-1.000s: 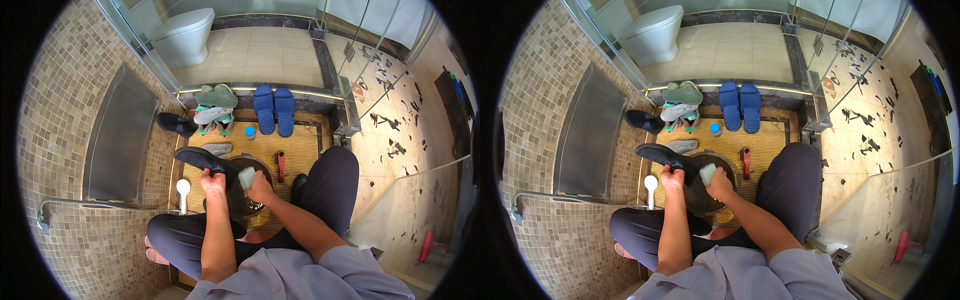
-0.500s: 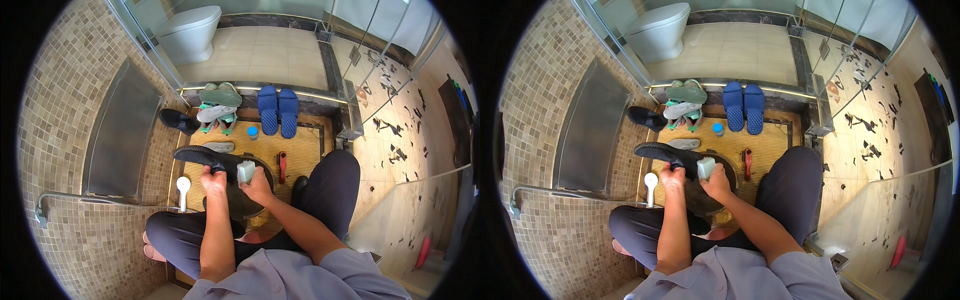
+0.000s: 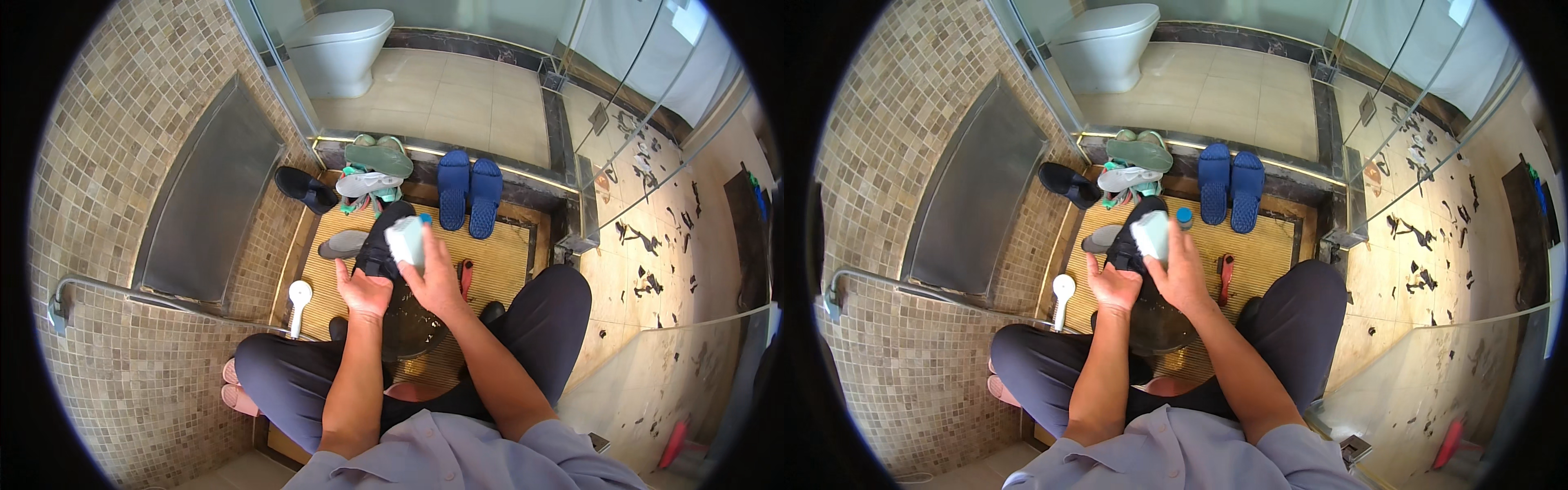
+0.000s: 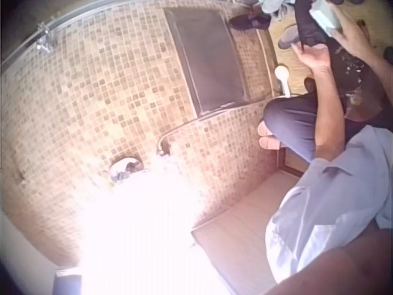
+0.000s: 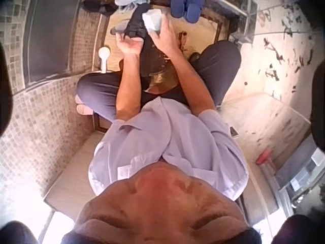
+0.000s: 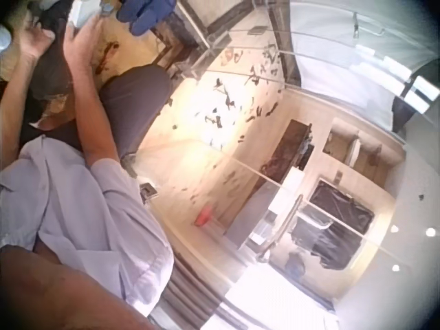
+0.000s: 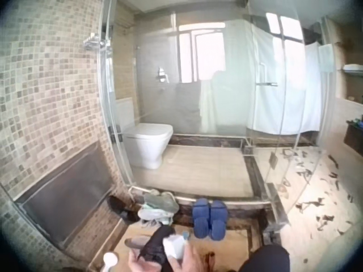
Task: The person sits on the bathroom floor and cleans several pairs of shoes using a brush and a bucket of water. They scrub the soles and uppers of black shoes, green sneakers, and blue slippers, rinsing the brush in the bucket between items.
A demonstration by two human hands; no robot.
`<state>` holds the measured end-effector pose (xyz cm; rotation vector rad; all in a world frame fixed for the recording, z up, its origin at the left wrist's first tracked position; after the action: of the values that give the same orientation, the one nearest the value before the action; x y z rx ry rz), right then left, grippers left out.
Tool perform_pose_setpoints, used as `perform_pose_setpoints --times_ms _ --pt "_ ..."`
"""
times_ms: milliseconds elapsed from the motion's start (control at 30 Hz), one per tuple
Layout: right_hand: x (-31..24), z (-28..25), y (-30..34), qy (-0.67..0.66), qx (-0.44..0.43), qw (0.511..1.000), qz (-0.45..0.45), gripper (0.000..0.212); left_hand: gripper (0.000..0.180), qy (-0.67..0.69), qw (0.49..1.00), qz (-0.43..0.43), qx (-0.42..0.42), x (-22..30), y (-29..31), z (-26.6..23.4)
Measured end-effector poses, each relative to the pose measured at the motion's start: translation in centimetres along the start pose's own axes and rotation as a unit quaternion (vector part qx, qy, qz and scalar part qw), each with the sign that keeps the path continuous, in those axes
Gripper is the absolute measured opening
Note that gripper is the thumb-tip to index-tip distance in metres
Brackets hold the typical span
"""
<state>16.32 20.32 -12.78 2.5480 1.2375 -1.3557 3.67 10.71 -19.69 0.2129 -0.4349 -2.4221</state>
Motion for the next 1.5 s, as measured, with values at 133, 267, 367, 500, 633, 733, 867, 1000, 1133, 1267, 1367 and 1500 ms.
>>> perform_pose_setpoints --times_ms 133,267,367,500,633,733,867,1000,1133,1267,1367,1500 --pt "0.9 2.1 1.4 0.062 -0.093 0.991 -0.080 0.082 0.095 -0.075 0.997 -0.027 -0.014 -0.7 0.3 -0.5" --pt "4.3 0.8 0.1 0.245 -0.031 0.964 0.101 0.083 0.097 -0.121 0.990 -0.073 -0.001 -1.9 0.7 0.2" --pt "3.6 1.4 0.8 0.192 -0.010 0.979 0.061 0.083 0.098 -0.137 0.987 -0.086 -0.004 -2.2 0.7 -0.3" --pt "0.5 2.3 1.0 0.116 -0.102 0.986 -0.065 0.083 0.098 -0.158 0.984 -0.081 0.013 -1.6 0.3 -1.6" --pt "5.6 1.1 0.4 0.239 -0.030 0.958 0.157 0.084 0.091 -0.244 0.961 -0.059 0.116 -2.2 0.8 -1.7" --pt "8.3 -0.2 -0.2 0.223 0.044 0.952 0.204 0.082 0.075 -0.349 0.926 -0.004 0.145 -1.3 0.8 -1.8" --pt "5.6 -1.2 -1.3 0.094 0.044 0.987 0.119 0.075 0.039 -0.490 0.861 0.071 0.115 0.9 -0.8 -4.1" --pt "2.5 0.2 -1.2 0.100 -0.106 0.989 0.029 0.073 0.019 -0.674 0.719 0.171 -0.006 1.1 -0.8 -2.9" --pt "4.7 0.0 -0.4 0.245 -0.220 0.935 0.134 0.074 0.023 -0.765 0.587 0.252 -0.077 2.2 -0.6 -2.3" --pt "5.6 0.3 -1.2 0.072 -0.077 0.985 0.138 0.074 0.023 -0.791 0.533 0.270 -0.127 1.6 -0.2 -0.4" --pt "4.9 1.1 -1.3 -0.035 -0.058 0.994 0.085 0.076 0.021 -0.805 0.502 0.256 -0.186 -0.4 0.5 1.2" --pt "4.2 0.6 -0.5 0.080 -0.246 0.961 0.102 0.068 0.022 -0.806 0.521 0.207 -0.189 0.1 0.5 -0.4"
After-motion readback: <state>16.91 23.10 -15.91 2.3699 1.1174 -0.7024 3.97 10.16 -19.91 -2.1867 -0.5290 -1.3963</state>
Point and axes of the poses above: each hand's wrist, its own y-axis away from the middle knuckle, its own z-axis out of the palm, x = y × z, the point moved 6 cm from there along -y, towards the middle knuckle, and after that the axes turned 11 degrees about y, right-handed, at the moved point
